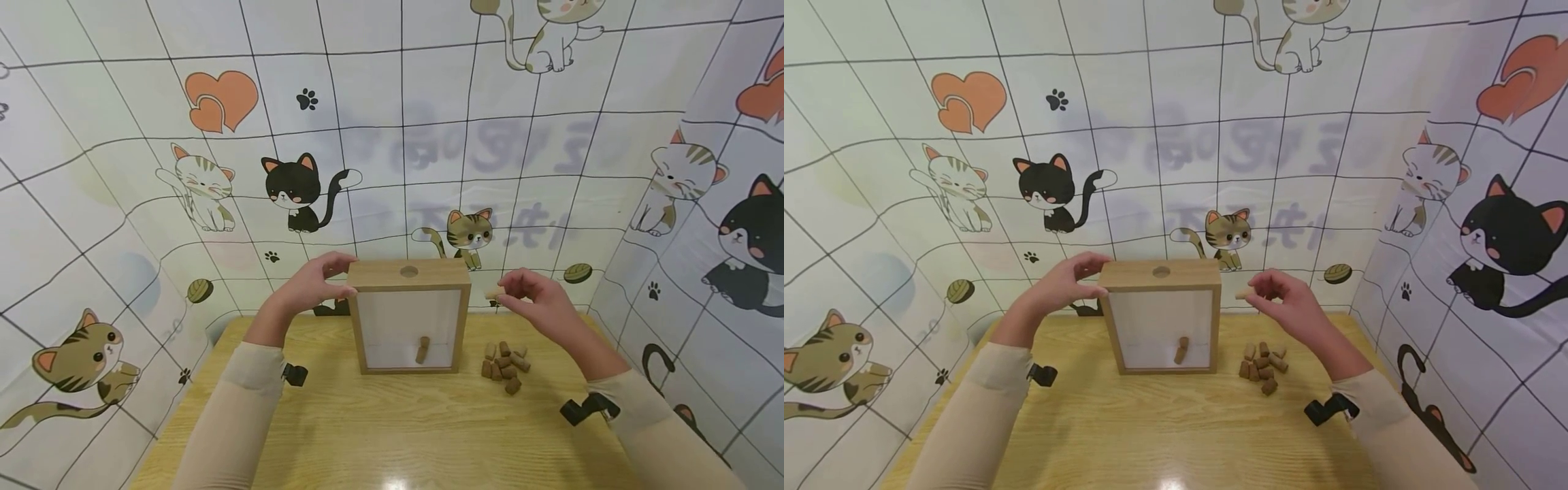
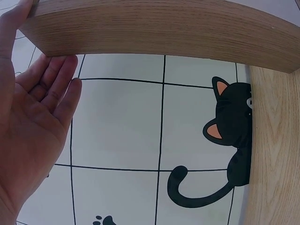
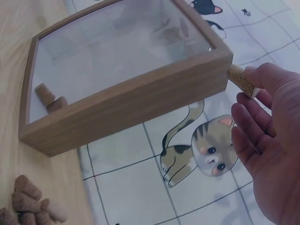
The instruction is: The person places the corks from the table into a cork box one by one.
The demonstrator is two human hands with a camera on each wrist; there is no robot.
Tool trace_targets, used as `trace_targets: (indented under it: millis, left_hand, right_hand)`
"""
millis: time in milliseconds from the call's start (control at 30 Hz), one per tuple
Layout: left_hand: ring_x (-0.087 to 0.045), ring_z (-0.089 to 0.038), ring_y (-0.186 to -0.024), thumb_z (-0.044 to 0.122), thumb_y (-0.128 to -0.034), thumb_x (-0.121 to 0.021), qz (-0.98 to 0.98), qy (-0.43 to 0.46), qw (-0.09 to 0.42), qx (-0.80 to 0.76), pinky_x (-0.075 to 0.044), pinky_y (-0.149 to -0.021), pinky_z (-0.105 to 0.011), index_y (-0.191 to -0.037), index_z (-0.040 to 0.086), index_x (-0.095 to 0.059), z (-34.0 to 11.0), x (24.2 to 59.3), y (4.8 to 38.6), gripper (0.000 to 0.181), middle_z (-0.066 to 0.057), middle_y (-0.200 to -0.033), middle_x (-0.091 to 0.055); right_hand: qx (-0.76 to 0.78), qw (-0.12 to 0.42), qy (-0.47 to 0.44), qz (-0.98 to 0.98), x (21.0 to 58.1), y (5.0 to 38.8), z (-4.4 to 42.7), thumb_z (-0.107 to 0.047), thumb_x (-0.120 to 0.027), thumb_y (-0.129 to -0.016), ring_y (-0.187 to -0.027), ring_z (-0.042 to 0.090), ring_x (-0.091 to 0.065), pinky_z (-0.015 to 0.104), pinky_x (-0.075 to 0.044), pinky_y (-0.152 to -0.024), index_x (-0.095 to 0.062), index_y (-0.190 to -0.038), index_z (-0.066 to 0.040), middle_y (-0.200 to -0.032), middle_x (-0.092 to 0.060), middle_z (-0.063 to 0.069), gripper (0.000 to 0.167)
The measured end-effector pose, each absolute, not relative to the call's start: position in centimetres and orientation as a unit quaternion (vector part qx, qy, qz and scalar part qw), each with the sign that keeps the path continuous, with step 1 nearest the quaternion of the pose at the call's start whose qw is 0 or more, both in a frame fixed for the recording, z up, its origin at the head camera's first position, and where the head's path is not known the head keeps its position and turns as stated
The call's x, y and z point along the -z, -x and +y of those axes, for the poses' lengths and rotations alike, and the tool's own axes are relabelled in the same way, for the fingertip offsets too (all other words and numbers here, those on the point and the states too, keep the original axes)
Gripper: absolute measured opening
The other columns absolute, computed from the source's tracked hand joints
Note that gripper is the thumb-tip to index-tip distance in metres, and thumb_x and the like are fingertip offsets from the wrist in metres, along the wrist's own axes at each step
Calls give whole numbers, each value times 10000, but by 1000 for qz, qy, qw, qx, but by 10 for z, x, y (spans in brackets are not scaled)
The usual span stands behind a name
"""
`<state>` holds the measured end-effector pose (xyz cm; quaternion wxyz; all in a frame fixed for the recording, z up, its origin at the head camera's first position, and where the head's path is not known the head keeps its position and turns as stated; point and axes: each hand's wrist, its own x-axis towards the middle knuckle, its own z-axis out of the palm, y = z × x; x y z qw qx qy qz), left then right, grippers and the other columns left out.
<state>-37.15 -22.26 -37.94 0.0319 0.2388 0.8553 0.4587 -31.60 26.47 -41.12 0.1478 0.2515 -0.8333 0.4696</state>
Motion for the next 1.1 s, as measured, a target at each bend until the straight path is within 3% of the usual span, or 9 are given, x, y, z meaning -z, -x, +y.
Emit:
trace_targets:
  millis: [800,1100]
  left_hand:
    - [-460,-357,-1567,276,-929,-932,850,-245,33,-465,-342,-1280,-639,-1558,132,-581,-222,379,371,735,-116,-1539,-613]
    - [-447,-368,-1574,274,-932,-930,852,-243,32,-463,-332,-1284,-643,-1563,123,-573,-221,377,369,740,-129,-1551,-598]
  right_hand:
    - [-439,149,-319,-827,346,336,200,-110,-819,-1023,-843,213,-677,289,-512,-696,-763,-1192,-97,-957,-723,45,178]
    - [-415,138,-330,-837,333,348,178,-181,-835,-1022,-858,209,-667,393,-529,-698,-776,-1196,-144,-990,-724,14,187]
